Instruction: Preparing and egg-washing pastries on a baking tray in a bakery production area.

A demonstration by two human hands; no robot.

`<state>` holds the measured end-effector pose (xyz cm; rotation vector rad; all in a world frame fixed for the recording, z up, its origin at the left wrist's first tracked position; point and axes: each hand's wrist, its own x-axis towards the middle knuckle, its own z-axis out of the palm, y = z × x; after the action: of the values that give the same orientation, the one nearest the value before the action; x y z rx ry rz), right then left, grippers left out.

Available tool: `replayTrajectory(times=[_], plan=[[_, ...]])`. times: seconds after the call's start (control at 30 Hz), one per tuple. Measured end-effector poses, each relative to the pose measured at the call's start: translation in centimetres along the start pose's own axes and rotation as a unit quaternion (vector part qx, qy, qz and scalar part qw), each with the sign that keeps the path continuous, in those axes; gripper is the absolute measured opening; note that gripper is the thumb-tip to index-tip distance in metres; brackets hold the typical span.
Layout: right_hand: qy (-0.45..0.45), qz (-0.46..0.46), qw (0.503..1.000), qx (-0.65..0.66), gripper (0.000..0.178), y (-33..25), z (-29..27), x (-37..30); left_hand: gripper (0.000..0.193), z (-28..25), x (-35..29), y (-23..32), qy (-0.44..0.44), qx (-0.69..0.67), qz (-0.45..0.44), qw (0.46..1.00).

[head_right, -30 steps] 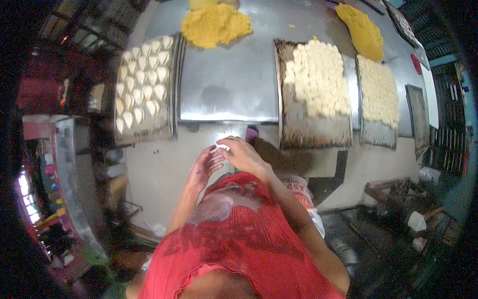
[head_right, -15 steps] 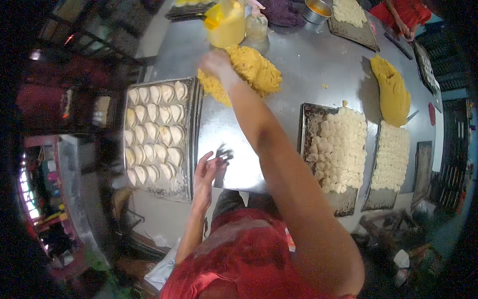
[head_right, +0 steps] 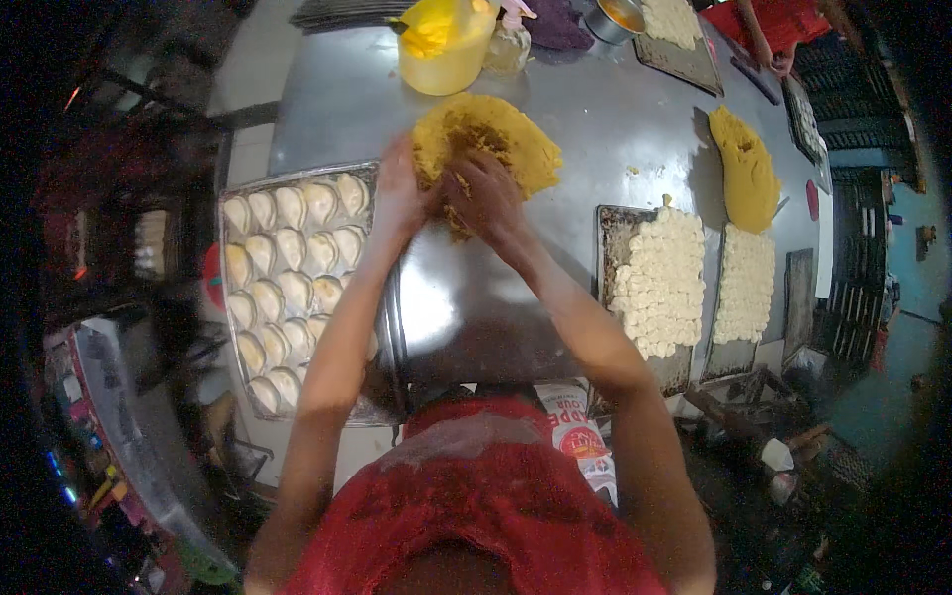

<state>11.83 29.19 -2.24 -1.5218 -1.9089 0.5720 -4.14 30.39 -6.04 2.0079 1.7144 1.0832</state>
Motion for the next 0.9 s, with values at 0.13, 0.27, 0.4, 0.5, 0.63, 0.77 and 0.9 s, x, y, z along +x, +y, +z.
replayTrajectory(times=[0.13, 0.27, 0.4, 0.5, 0.63, 0.77, 0.9], plan=[[-0.032, -0.089, 0.988, -0.119, 0.026, 3.8, 2.9, -0.3, 0.071, 1.6, -1.1, 1.9, -0.094, 0.146, 0.042, 0.984], [-0.062, -0.073, 0.994, -0.058, 0.024, 3.1, 0.6, -5.6, 0.069, 0.8, -7.8, 4.9, -0.166, 0.086, -0.023, 0.982], [-0.089, -0.07, 0.992, 0.056, 0.025, 5.2, -2.0, -8.9, 0.064, -0.9, -11.7, 7.3, -0.176, 0.034, 0.019, 0.984], [-0.034, 0.043, 0.997, 0.056, 0.027, 4.3, -4.1, -7.8, 0.066, -1.2, -10.2, 6.7, -0.048, 0.005, -0.022, 0.999], [-0.027, -0.062, 0.997, -0.021, 0.03, 5.7, -0.7, -8.0, 0.077, 2.7, -11.0, 6.6, -0.048, -0.018, 0.061, 0.997], [-0.067, -0.002, 0.997, 0.039, 0.034, 6.1, -3.6, -16.5, 0.085, 3.9, -18.2, 7.8, -0.131, -0.044, 0.029, 0.99], [-0.016, -0.069, 0.993, -0.099, 0.036, 6.0, -4.7, -21.6, 0.068, 5.3, -22.3, 12.0, -0.043, 0.142, 0.106, 0.983]])
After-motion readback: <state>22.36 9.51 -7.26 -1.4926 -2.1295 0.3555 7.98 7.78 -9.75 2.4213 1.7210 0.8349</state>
